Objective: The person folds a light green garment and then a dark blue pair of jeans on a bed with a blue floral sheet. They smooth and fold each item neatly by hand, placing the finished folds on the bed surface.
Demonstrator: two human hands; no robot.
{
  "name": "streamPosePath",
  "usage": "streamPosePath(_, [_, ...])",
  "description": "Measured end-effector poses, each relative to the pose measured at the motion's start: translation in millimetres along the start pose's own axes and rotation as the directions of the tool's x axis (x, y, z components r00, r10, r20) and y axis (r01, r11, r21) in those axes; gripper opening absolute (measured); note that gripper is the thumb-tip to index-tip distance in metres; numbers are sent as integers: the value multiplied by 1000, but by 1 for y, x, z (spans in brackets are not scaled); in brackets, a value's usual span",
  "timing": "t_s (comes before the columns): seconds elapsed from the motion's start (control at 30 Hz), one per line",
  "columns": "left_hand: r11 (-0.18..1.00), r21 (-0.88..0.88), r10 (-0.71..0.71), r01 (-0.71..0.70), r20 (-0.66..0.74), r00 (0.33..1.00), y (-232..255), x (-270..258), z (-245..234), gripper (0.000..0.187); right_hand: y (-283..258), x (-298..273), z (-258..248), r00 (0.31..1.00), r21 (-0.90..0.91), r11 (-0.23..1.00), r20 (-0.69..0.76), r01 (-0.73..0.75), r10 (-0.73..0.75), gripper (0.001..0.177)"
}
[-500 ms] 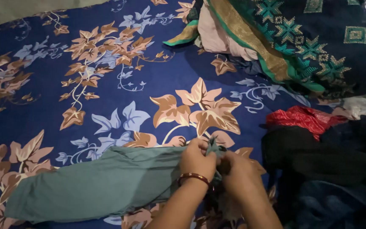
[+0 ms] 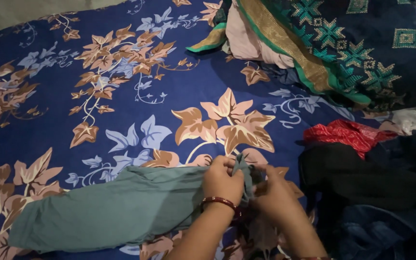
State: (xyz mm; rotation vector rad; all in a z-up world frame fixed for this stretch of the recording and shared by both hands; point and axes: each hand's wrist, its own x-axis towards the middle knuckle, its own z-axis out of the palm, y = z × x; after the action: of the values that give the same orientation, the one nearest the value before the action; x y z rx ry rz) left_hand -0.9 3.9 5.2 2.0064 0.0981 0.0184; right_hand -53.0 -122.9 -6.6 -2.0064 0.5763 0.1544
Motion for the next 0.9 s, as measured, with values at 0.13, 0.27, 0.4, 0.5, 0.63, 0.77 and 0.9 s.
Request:
streamPosePath(0.13, [998, -55, -20, 21, 3, 1000, 3, 0, -2, 18, 20, 15, 12, 999, 216, 975, 39, -43, 35, 63])
streamPosePath(0.27, [998, -41, 42, -43, -21, 999, 4, -2, -5, 20, 32, 24, 18, 970, 232, 943, 2, 238, -245, 60])
streamPosePath(0.4, [1000, -6, 22, -22, -3, 1000, 9, -5, -8, 21, 22, 16, 15, 913, 102, 909, -102, 404, -395, 77])
streamPosePath(0.5, [1000, 7, -9, 9, 16, 1000, 16, -7, -12, 21, 3, 5, 10, 990, 175, 975, 8, 137, -141, 74])
streamPosePath(0.63, [1000, 11, -27, 26, 32, 999, 15, -7, -11, 21, 8, 12, 10, 989, 389, 917, 76, 91, -131, 68])
streamPosePath(0.77, [999, 39, -19, 19, 14, 1000, 14, -6, -10, 21, 38, 32, 19, 993, 409, 910, 65, 65, -100, 51])
streamPosePath(0.9, [1000, 8, -28, 28, 15, 999, 16, -7, -12, 19, 16, 14, 11, 987, 359, 931, 108, 69, -115, 49])
